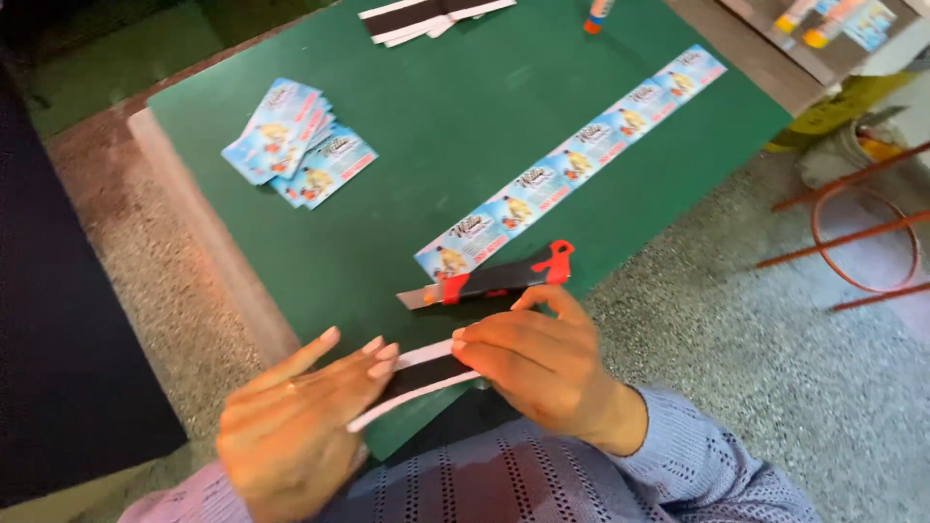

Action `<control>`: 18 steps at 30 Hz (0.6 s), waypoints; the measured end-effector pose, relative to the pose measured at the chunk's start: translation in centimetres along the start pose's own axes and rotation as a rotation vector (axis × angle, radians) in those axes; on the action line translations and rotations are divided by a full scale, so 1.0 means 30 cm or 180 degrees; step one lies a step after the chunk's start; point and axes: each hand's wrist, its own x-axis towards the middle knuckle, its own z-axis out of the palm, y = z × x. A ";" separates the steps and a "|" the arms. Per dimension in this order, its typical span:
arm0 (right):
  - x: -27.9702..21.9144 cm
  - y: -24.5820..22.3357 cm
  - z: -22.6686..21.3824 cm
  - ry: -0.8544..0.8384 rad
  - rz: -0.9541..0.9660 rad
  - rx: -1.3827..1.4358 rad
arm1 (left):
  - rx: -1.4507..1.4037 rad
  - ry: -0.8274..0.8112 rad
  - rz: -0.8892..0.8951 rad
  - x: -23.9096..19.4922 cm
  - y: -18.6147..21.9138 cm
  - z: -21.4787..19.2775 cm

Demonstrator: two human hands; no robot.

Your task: Cut printed cards from a strip using a utility knife and ruler

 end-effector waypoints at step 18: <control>-0.259 1.305 -0.523 0.0821 0.2171 -0.0900 | 0.1982 -0.0108 0.1729 -0.552 -0.491 0.328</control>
